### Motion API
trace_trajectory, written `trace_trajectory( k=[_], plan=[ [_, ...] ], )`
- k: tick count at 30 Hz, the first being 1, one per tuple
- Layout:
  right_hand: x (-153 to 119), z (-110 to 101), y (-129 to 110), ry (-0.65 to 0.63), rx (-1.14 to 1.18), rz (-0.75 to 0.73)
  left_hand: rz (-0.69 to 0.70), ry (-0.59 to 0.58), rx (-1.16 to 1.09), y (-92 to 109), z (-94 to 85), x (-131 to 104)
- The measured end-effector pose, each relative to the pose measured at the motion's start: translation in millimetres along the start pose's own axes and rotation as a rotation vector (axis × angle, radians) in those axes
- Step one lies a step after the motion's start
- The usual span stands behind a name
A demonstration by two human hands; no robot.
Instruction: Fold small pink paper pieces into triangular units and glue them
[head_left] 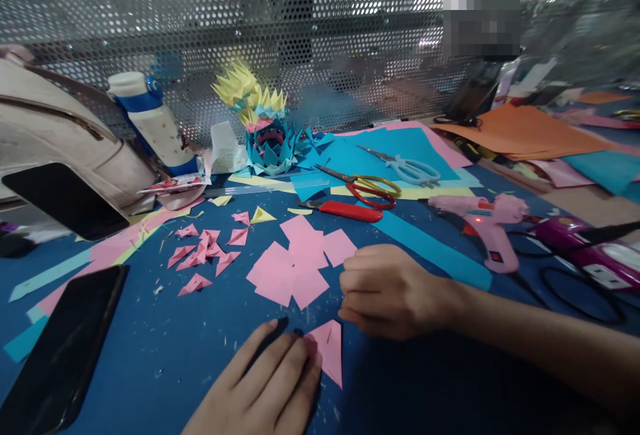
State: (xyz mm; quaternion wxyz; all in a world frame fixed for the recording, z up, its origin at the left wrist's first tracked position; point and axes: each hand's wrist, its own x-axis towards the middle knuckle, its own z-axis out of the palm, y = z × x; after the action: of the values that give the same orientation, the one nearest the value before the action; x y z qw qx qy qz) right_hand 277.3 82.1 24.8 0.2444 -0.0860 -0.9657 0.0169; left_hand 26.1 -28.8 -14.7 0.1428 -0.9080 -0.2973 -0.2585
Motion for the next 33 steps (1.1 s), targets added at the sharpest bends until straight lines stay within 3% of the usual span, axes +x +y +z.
trace_trajectory(
  k=[2,7,24,33],
  plan=[
    [0.1,2.1,0.0,0.037,0.077,0.005,0.017,0.007,-0.003,0.0,-0.5,-0.2],
    [3.5,3.9,-5.2,-0.023,0.178,-0.148,0.073,-0.024,-0.015,-1.3,-1.7,-3.0],
    [4.1,4.7,-4.7,-0.118,0.159,-0.196,0.054,-0.015,-0.008,-2.1,-1.9,-3.5],
    [-0.9,9.1,-0.4,-0.074,0.1,-0.167,0.042,-0.022,0.006,-0.8,-2.9,-3.1]
  ],
)
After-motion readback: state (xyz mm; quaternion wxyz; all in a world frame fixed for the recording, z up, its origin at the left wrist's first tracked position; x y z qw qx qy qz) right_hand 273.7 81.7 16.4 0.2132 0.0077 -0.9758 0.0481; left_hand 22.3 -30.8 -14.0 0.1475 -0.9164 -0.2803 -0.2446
